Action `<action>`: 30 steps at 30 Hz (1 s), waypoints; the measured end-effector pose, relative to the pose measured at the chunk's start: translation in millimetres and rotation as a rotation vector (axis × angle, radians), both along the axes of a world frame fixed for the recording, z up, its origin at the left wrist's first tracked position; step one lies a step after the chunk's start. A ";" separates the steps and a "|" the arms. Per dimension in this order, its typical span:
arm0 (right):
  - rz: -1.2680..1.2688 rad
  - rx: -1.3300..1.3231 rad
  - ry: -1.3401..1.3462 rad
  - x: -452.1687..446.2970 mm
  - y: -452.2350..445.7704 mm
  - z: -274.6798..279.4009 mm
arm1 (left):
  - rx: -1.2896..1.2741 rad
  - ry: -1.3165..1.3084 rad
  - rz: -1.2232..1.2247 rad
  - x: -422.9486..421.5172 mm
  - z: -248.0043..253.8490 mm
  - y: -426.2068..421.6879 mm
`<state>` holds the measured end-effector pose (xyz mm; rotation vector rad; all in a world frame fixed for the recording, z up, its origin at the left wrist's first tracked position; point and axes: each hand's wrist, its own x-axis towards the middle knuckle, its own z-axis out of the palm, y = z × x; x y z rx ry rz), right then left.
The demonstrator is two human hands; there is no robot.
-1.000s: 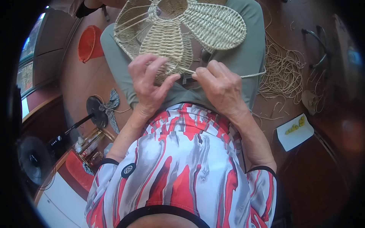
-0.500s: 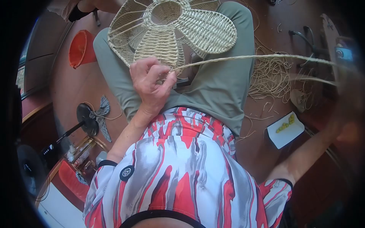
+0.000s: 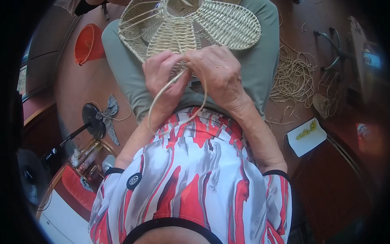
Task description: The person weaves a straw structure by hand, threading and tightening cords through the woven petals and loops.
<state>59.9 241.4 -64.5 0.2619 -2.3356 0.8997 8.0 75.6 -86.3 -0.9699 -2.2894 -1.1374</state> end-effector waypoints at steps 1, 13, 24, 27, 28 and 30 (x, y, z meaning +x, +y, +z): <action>0.024 0.007 -0.016 0.5 -1.1 2.9 | 0.000 -0.003 -0.010 0.3 0.7 0.0; 0.032 -1.144 -0.595 24.8 -32.3 -33.0 | -0.144 -0.130 -0.026 2.2 12.7 -1.0; -0.342 -0.896 -0.459 85.6 52.6 26.7 | 0.026 -0.211 0.011 3.1 5.9 -4.6; -0.728 -0.943 -0.335 271.4 287.7 21.7 | 0.028 -0.126 0.028 2.1 -0.2 -4.1; -1.016 -0.981 -0.273 333.5 337.5 21.1 | 0.053 -0.088 0.024 1.1 -2.6 -2.5; -1.073 -0.449 -1.061 455.2 433.1 -0.8 | -0.007 -0.039 0.000 2.9 -0.5 -1.0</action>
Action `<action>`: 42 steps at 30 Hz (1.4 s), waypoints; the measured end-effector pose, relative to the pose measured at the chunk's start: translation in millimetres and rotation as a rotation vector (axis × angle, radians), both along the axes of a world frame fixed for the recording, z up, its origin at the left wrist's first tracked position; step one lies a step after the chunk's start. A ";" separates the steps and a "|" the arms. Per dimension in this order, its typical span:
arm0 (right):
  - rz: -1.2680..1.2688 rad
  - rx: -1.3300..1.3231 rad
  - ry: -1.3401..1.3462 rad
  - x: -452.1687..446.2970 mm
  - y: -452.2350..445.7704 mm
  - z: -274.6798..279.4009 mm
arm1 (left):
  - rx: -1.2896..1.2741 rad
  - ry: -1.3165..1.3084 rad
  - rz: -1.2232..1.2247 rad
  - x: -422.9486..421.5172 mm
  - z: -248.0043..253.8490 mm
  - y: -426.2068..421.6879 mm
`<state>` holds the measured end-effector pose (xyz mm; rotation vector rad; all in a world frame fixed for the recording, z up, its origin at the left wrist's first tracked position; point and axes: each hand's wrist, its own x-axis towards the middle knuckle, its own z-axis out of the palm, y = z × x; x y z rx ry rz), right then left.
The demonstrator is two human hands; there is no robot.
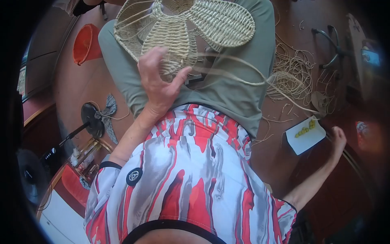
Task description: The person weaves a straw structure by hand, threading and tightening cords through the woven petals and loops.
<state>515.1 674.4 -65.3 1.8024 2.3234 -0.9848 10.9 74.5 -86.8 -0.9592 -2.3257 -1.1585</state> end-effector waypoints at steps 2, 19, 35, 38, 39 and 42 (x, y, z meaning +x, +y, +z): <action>0.439 0.571 -0.221 -121.6 -109.8 38.0 | -0.146 0.048 -0.057 -3.0 1.8 -5.8; 1.204 0.148 0.534 -348.8 -392.3 38.8 | 0.135 -0.123 -0.005 8.2 -4.7 2.4; 0.656 0.516 0.132 -278.3 -244.2 91.4 | -0.062 0.033 -0.092 3.3 1.6 2.5; 1.020 0.472 0.280 -356.3 -361.3 52.1 | -0.049 0.033 -0.076 4.2 -2.7 6.7; 1.087 0.428 0.308 -363.7 -378.1 41.5 | -0.046 0.033 -0.071 6.3 -2.7 7.3; 1.063 0.607 0.346 -340.7 -346.3 18.5 | -0.044 0.032 -0.050 8.2 0.1 10.4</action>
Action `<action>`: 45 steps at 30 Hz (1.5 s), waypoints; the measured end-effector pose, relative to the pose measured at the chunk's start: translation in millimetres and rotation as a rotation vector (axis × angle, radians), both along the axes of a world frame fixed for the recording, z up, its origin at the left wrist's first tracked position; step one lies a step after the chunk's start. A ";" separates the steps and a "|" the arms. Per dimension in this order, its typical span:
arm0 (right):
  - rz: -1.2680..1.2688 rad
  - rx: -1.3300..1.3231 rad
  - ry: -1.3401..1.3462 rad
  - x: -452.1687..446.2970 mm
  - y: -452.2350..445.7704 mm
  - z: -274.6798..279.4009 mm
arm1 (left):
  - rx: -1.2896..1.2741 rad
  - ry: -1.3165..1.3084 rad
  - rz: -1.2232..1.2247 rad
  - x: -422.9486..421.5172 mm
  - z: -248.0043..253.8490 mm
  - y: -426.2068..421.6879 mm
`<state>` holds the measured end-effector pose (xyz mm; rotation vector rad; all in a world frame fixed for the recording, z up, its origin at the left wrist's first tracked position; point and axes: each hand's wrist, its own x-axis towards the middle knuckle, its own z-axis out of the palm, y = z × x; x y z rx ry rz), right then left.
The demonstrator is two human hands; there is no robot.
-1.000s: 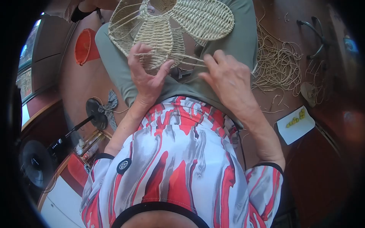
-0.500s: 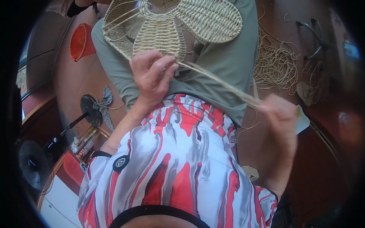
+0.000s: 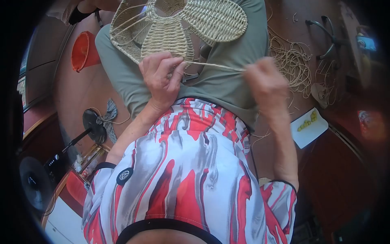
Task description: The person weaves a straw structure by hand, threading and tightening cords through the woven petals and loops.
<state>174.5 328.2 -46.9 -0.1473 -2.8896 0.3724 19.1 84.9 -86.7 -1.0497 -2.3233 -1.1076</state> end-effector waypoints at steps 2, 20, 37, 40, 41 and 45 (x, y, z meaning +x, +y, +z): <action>-0.201 0.360 0.083 31.3 52.6 27.8 | -0.015 -0.021 0.015 9.4 1.2 1.9; 0.255 -0.331 0.339 -77.7 -79.7 -14.0 | 0.140 -0.158 -0.070 19.1 -7.9 -12.4; 0.102 -1.281 -0.416 -13.1 -100.1 34.1 | -0.186 -0.058 -0.117 11.6 7.6 -4.5; -0.224 -1.433 -0.501 -35.0 -96.2 -5.6 | -0.218 -0.058 -0.082 10.2 7.7 -2.5; -0.228 -1.599 -0.421 -41.7 -101.1 -26.0 | -0.206 -0.062 -0.088 10.4 8.1 -3.0; -0.238 -2.124 -0.117 -68.6 -129.1 -60.1 | -0.174 -0.089 -0.094 11.7 10.0 -5.2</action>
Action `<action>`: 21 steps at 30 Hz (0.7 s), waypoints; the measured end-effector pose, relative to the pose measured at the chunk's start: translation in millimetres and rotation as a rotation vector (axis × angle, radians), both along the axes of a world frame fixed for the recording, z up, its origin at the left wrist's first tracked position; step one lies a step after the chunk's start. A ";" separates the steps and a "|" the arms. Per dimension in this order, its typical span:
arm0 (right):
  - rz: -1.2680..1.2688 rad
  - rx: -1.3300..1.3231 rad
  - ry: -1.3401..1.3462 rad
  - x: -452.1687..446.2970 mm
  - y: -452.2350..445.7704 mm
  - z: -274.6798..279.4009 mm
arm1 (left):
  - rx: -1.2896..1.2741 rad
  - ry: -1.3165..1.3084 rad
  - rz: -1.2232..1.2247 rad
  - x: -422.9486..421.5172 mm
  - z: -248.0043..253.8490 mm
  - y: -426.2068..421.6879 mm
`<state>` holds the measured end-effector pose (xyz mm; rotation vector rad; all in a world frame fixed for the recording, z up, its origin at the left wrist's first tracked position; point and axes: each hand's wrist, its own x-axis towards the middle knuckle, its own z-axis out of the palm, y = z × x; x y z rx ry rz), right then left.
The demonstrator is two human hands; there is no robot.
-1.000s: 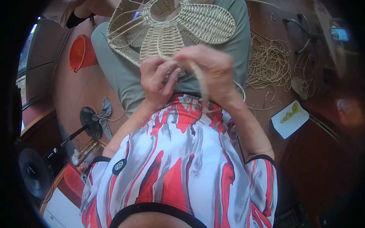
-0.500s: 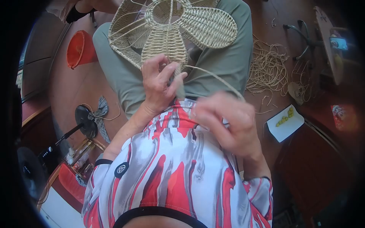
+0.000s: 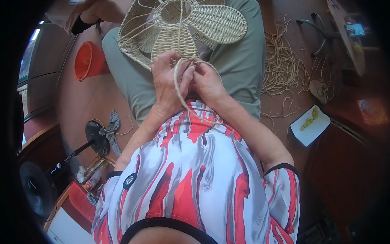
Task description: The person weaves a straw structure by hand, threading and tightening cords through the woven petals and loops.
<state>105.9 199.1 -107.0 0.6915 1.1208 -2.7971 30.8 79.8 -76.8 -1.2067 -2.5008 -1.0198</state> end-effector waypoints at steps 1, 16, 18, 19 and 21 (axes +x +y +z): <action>-0.066 -0.088 0.027 -4.4 -2.9 -2.0 | 0.036 -0.022 -0.006 -0.3 0.8 -1.4; 0.044 -0.150 0.106 -36.0 -7.8 -10.6 | 0.126 -0.045 0.175 -26.3 13.5 -24.5; 0.058 -0.168 0.112 -35.2 -7.7 -10.0 | 0.112 -0.074 0.173 -29.1 15.1 -25.1; 0.056 -0.214 0.100 -35.0 -7.7 -10.4 | 0.102 -0.082 0.165 -29.8 15.7 -26.1; 0.046 -0.305 0.073 -33.5 -6.7 -11.6 | 0.083 -0.095 0.147 -30.7 17.0 -26.8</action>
